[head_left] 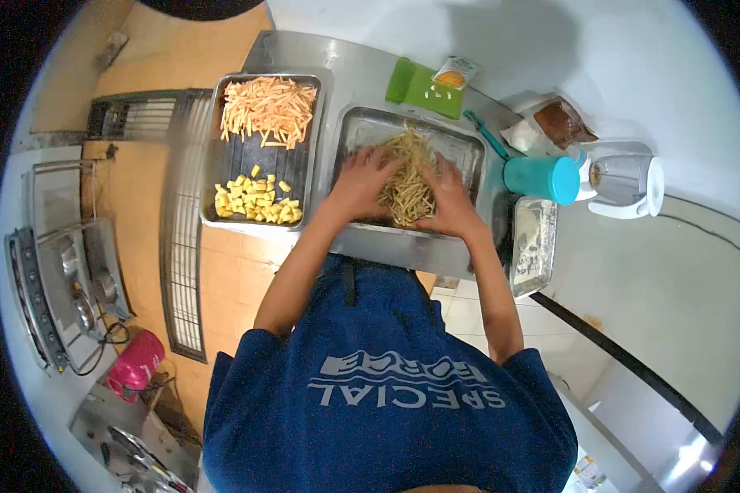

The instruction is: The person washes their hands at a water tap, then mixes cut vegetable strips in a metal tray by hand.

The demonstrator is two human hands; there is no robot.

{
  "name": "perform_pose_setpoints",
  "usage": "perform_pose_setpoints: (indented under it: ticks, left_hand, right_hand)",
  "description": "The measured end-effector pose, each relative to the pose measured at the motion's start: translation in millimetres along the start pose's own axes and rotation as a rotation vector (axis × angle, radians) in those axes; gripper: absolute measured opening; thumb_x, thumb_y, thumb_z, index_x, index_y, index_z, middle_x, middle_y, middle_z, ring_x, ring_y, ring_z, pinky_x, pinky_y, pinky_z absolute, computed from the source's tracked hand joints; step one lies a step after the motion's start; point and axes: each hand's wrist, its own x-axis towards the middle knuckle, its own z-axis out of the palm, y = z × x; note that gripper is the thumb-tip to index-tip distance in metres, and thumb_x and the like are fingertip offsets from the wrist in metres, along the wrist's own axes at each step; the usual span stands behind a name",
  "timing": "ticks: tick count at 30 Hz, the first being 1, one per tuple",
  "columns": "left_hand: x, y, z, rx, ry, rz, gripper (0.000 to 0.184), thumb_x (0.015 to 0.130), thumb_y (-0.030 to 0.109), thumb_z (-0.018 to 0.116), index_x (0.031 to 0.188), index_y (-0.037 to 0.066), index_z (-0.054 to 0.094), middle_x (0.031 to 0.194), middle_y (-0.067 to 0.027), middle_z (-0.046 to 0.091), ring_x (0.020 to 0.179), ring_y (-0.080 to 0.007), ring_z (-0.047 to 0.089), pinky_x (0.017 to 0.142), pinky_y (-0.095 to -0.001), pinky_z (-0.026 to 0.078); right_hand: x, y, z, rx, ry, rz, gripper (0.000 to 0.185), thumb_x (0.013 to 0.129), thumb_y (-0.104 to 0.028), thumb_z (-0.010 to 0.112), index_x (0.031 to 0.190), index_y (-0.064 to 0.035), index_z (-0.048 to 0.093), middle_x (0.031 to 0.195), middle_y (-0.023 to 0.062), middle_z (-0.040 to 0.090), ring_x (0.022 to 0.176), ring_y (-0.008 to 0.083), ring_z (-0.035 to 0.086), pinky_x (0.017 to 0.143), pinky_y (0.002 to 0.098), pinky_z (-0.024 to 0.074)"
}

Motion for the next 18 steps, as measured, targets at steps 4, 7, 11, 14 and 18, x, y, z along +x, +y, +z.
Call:
perform_pose_setpoints:
  ticks: [4, 7, 11, 14, 18]
  left_hand:
    - [16.3, -15.4, 38.3, 0.164, -0.057, -0.003, 0.075, 0.066, 0.026, 0.085, 0.132, 0.009, 0.055, 0.136, -0.0197, 0.049, 0.127, -0.0426, 0.048, 0.091, -0.0512, 0.055]
    - [24.9, -20.6, 57.9, 0.107, -0.035, -0.066, 0.063, 0.071, 0.023, 0.082, 0.125, 0.007, 0.055, 0.133, -0.0208, 0.049, 0.124, -0.0444, 0.051, 0.084, -0.0495, 0.059]
    - [26.1, -10.2, 44.9, -0.034, -0.018, -0.120, 0.053, 0.075, 0.018, 0.078, 0.122, 0.006, 0.056, 0.130, -0.0230, 0.053, 0.116, -0.0458, 0.057, 0.087, -0.0515, 0.057]
    - [35.6, -20.0, 47.2, -0.299, 0.024, -0.082, 0.050, 0.077, 0.015, 0.077, 0.122, 0.006, 0.058, 0.122, -0.0247, 0.059, 0.109, -0.0455, 0.061, 0.090, -0.0517, 0.054]
    - [47.4, -11.0, 11.4, -0.449, -0.001, -0.087, 0.052, 0.073, 0.004, 0.075, 0.121, 0.005, 0.057, 0.118, -0.0256, 0.064, 0.112, -0.0464, 0.060, 0.093, -0.0516, 0.051]
  right_hand:
    - [43.8, -1.9, 16.9, -0.101, -0.364, 0.073, 0.109, 0.055, -0.027, 0.092, 0.151, -0.0185, 0.041, 0.157, 0.0242, 0.026, 0.139, 0.0505, 0.033, 0.109, 0.0559, 0.0414]
    - [59.8, 24.4, 37.9, 0.000, -0.252, -0.035, 0.102, 0.057, -0.024, 0.091, 0.147, -0.0161, 0.044, 0.154, 0.0252, 0.032, 0.137, 0.0504, 0.037, 0.109, 0.0536, 0.0417]
    - [60.7, 46.9, 60.0, 0.008, -0.122, 0.007, 0.080, 0.062, -0.016, 0.086, 0.136, -0.0137, 0.054, 0.140, 0.0243, 0.052, 0.120, 0.0437, 0.057, 0.100, 0.0470, 0.0511]
    - [64.5, 38.5, 39.4, 0.272, -0.159, 0.098, 0.058, 0.068, -0.015, 0.084, 0.122, -0.0084, 0.065, 0.117, 0.0209, 0.068, 0.107, 0.0383, 0.067, 0.096, 0.0437, 0.0521]
    - [52.5, 3.2, -16.7, 0.376, -0.013, 0.146, 0.043, 0.071, -0.015, 0.082, 0.111, -0.0051, 0.071, 0.102, 0.0165, 0.074, 0.098, 0.0348, 0.071, 0.090, 0.0414, 0.0532]
